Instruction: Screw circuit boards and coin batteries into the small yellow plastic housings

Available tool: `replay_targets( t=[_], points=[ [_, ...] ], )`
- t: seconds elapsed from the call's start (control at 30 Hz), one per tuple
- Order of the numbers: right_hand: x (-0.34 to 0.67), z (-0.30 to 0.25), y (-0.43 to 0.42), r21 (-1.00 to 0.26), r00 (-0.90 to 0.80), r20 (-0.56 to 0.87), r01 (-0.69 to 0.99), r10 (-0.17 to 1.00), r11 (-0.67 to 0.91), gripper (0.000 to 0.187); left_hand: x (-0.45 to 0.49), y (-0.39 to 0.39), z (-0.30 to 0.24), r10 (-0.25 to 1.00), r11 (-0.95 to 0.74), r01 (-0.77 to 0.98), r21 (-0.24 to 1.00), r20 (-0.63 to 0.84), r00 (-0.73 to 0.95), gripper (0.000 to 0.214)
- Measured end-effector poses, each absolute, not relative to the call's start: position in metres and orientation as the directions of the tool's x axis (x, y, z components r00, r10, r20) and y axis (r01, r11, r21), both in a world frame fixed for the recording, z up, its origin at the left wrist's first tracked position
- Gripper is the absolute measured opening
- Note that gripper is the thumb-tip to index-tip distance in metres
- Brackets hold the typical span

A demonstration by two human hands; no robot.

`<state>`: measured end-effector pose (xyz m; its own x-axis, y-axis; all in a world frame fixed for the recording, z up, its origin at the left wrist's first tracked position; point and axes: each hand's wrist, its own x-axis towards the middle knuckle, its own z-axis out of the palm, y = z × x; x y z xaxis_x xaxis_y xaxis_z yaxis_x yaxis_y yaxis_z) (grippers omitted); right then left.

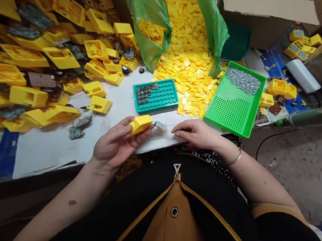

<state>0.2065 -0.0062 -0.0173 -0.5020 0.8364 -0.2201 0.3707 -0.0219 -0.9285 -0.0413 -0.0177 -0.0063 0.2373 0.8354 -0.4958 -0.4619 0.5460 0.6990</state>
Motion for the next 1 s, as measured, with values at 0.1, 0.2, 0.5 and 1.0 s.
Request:
replay_targets(
  t=[0.1, 0.2, 0.5, 1.0],
  points=[
    [0.215, -0.018, -0.011, -0.861, -0.566, -0.140, 0.475, 0.812, 0.183, 0.025, -0.037, -0.023, -0.009, 0.795, 0.605, -0.402, 0.687, -0.547, 0.262, 0.024],
    [0.218, -0.018, -0.017, -0.848, -0.520, -0.127, 0.499, 0.845, 0.180, 0.030, -0.034, -0.028, -0.009, 0.803, 0.596, -0.436, 0.675, -0.522, 0.288, 0.037],
    [0.209, -0.027, -0.016, -0.490, -0.318, 0.454, 0.691, 0.832, 0.531, 0.016, -0.019, -0.029, -0.009, 0.727, 0.675, -0.492, 0.549, -0.607, 0.320, 0.029],
    [0.203, -0.024, -0.028, -0.102, -0.583, 0.423, 0.731, 0.694, 0.675, 0.015, -0.005, -0.035, 0.002, 0.566, 0.790, -0.473, 0.390, -0.762, 0.316, 0.027]
  ],
)
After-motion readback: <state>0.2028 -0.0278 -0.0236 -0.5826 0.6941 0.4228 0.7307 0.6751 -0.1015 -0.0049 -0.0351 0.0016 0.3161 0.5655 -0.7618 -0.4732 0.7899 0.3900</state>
